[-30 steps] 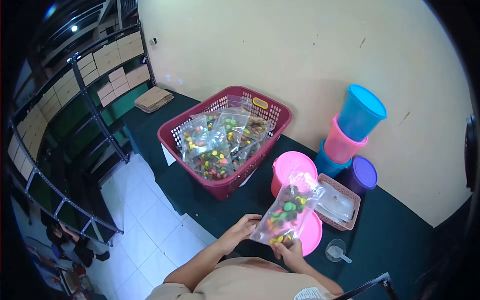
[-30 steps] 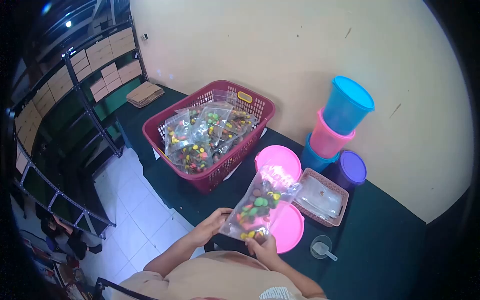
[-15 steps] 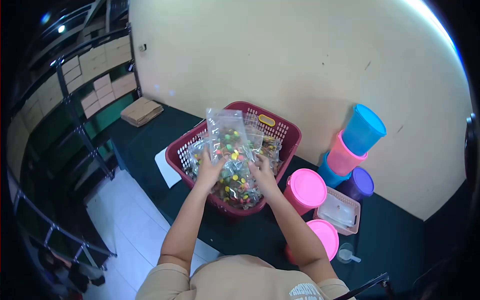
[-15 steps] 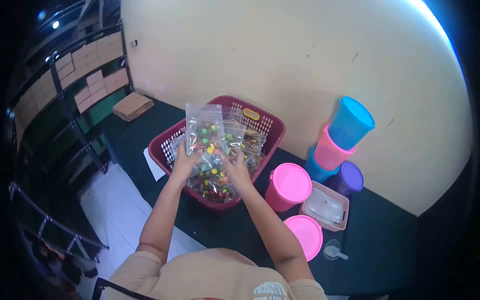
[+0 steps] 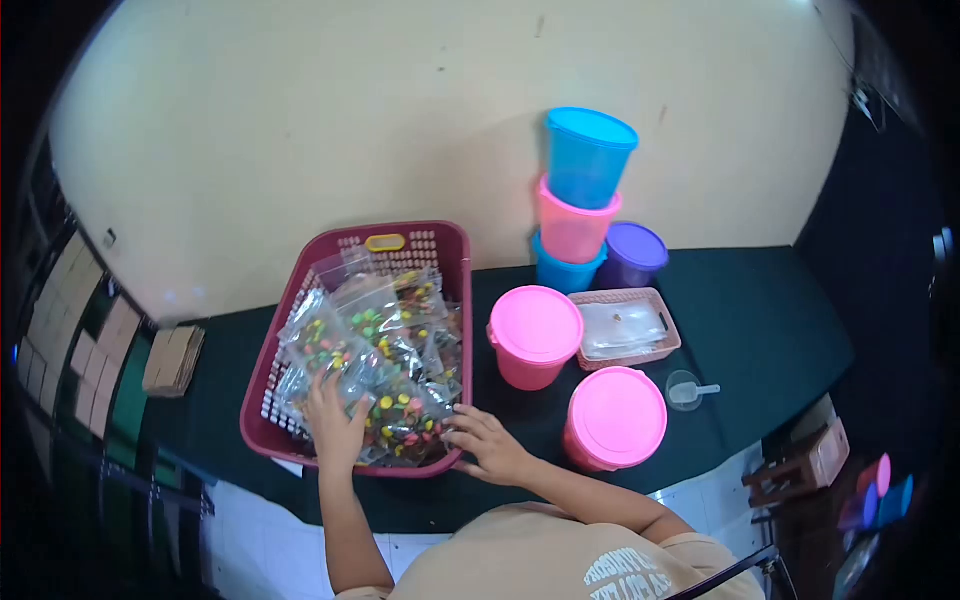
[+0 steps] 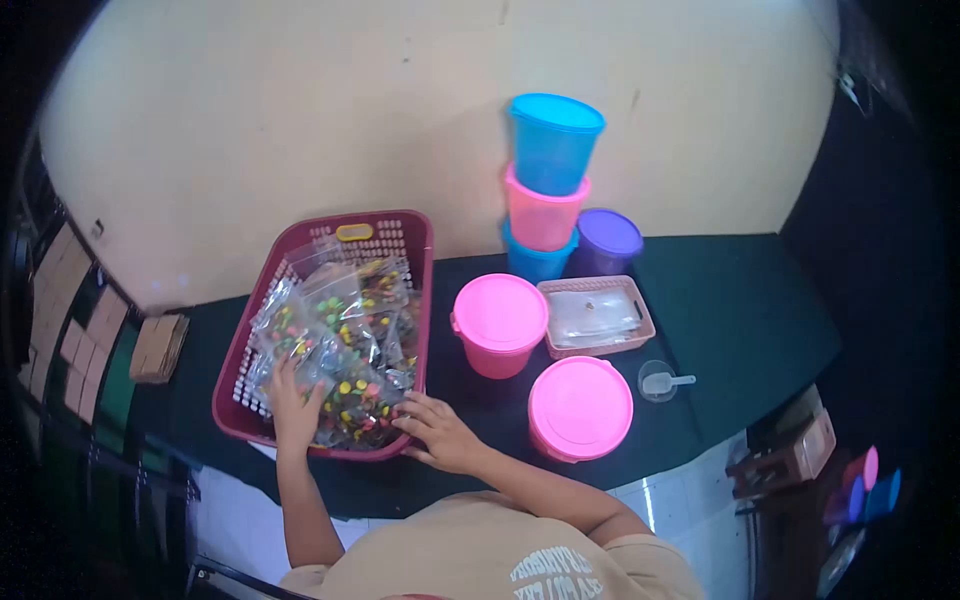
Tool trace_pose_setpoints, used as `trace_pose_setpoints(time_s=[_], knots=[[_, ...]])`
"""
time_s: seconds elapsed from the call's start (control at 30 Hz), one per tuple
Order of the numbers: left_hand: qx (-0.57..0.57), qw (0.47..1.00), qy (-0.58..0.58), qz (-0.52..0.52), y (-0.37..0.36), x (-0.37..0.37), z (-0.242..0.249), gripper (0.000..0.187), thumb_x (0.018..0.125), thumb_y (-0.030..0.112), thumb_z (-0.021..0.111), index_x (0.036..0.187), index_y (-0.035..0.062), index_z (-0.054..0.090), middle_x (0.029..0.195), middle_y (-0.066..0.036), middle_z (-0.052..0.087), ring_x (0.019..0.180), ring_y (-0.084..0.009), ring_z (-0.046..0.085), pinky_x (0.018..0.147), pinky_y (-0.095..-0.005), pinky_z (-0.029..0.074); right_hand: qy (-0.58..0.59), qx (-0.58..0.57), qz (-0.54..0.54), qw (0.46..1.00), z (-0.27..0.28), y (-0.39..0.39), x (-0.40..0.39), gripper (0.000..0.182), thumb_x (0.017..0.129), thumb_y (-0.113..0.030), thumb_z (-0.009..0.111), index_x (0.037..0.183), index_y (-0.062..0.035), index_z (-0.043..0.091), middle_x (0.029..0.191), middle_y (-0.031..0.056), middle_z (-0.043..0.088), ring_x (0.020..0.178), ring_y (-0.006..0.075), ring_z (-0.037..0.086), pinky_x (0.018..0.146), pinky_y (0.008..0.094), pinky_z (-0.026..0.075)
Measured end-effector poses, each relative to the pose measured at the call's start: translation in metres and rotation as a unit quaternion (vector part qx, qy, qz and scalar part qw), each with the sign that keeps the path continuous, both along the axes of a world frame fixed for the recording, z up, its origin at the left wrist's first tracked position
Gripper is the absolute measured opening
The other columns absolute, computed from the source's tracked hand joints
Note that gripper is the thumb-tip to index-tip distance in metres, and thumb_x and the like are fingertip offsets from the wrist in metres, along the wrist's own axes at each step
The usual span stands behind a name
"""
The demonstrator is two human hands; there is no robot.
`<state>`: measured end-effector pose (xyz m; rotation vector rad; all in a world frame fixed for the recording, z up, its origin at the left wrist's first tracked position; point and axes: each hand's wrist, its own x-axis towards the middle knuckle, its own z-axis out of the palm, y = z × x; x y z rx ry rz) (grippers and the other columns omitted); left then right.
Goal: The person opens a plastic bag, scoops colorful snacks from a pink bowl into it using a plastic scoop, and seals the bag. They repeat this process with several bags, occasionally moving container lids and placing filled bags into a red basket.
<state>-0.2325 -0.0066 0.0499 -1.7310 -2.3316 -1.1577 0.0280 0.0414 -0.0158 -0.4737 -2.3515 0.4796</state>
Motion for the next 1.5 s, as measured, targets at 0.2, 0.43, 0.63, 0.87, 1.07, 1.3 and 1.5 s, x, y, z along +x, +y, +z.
trace_pose_setpoints(time_s=[0.2, 0.43, 0.63, 0.87, 1.07, 1.3, 1.5], knots=[[0.033, 0.997, 0.061, 0.024, 0.001, 0.005, 0.013, 0.049, 0.083, 0.007, 0.063, 0.128, 0.0029, 0.046, 0.132, -0.018, 0.043, 0.122, -0.0360, 0.041, 0.092, -0.0399, 0.050, 0.016, -0.029, 0.039, 0.999, 0.000, 0.002, 0.014, 0.055, 0.083, -0.018, 0.067, 0.134, -0.0156, 0.046, 0.141, 0.0094, 0.040, 0.140, 0.0292, 0.028, 0.107, 0.0481, 0.032], [-0.002, 0.998, -0.056, -0.016, 0.003, 0.009, 0.005, 0.048, 0.083, 0.005, 0.061, 0.129, 0.0024, 0.047, 0.124, -0.019, 0.052, 0.115, -0.0337, 0.052, 0.091, -0.0402, 0.050, -0.008, -0.090, -0.025, 0.996, 0.009, 0.012, 0.120, 0.038, 0.084, -0.018, 0.065, 0.120, -0.0091, 0.056, 0.132, 0.0124, 0.051, 0.123, 0.0308, 0.047, 0.105, 0.0469, 0.034], [0.054, 0.998, -0.007, 0.010, -0.002, 0.031, 0.013, 0.034, 0.086, 0.003, 0.056, 0.120, 0.0012, 0.056, 0.102, -0.015, 0.062, 0.094, -0.0254, 0.060, 0.088, -0.0363, 0.045, 0.015, -0.169, -0.248, 0.954, -0.008, 0.050, 0.269, 0.031, 0.081, -0.014, 0.065, 0.111, -0.0056, 0.060, 0.119, 0.0130, 0.058, 0.114, 0.0319, 0.053, 0.101, 0.0422, 0.038], [0.130, 0.976, -0.001, -0.175, 0.064, 0.209, 0.029, 0.018, 0.091, 0.015, 0.054, 0.094, 0.0025, 0.065, 0.085, -0.011, 0.067, 0.083, -0.0283, 0.061, 0.078, -0.0380, 0.044, -0.038, -0.109, -0.313, 0.943, -0.046, 0.131, 0.362, 0.027, 0.082, -0.013, 0.063, 0.108, -0.0043, 0.059, 0.114, 0.0141, 0.059, 0.110, 0.0334, 0.053, 0.096, 0.0429, 0.040], [-0.157, 0.892, -0.061, -0.419, 0.167, 0.361, -0.009, 0.027, 0.093, 0.016, 0.049, 0.112, -0.0002, 0.060, 0.102, -0.019, 0.066, 0.096, -0.0345, 0.063, 0.083, -0.0405, 0.048, -0.066, -0.115, -0.319, 0.938, -0.110, 0.218, 0.374, 0.023, 0.084, -0.012, 0.059, 0.105, -0.0033, 0.062, 0.106, 0.0159, 0.063, 0.105, 0.0340, 0.056, 0.092, 0.0448, 0.042], [-0.322, 0.885, 0.095, -0.323, 0.272, 0.421, -0.124, 0.031, 0.089, 0.021, 0.047, 0.111, 0.0086, 0.065, 0.112, -0.016, 0.065, 0.104, -0.0327, 0.062, 0.090, -0.0435, 0.047, -0.229, -0.184, -0.258, 0.920, -0.166, 0.269, 0.364, 0.028, 0.086, -0.019, 0.049, 0.092, -0.0018, 0.069, 0.094, 0.0183, 0.067, 0.093, 0.0363, 0.063, 0.085, 0.0472, 0.048], [-0.470, 0.813, 0.156, -0.306, 0.290, 0.451, -0.159, 0.036, 0.085, 0.024, 0.048, 0.112, 0.0101, 0.067, 0.114, -0.015, 0.065, 0.107, -0.0308, 0.062, 0.093, -0.0430, 0.047, -0.300, -0.220, -0.205, 0.905, -0.170, 0.289, 0.358, 0.030, 0.085, -0.019, 0.048, 0.098, -0.0015, 0.069, 0.098, 0.0214, 0.067, 0.094, 0.0355, 0.064, 0.087, 0.0448, 0.049]])
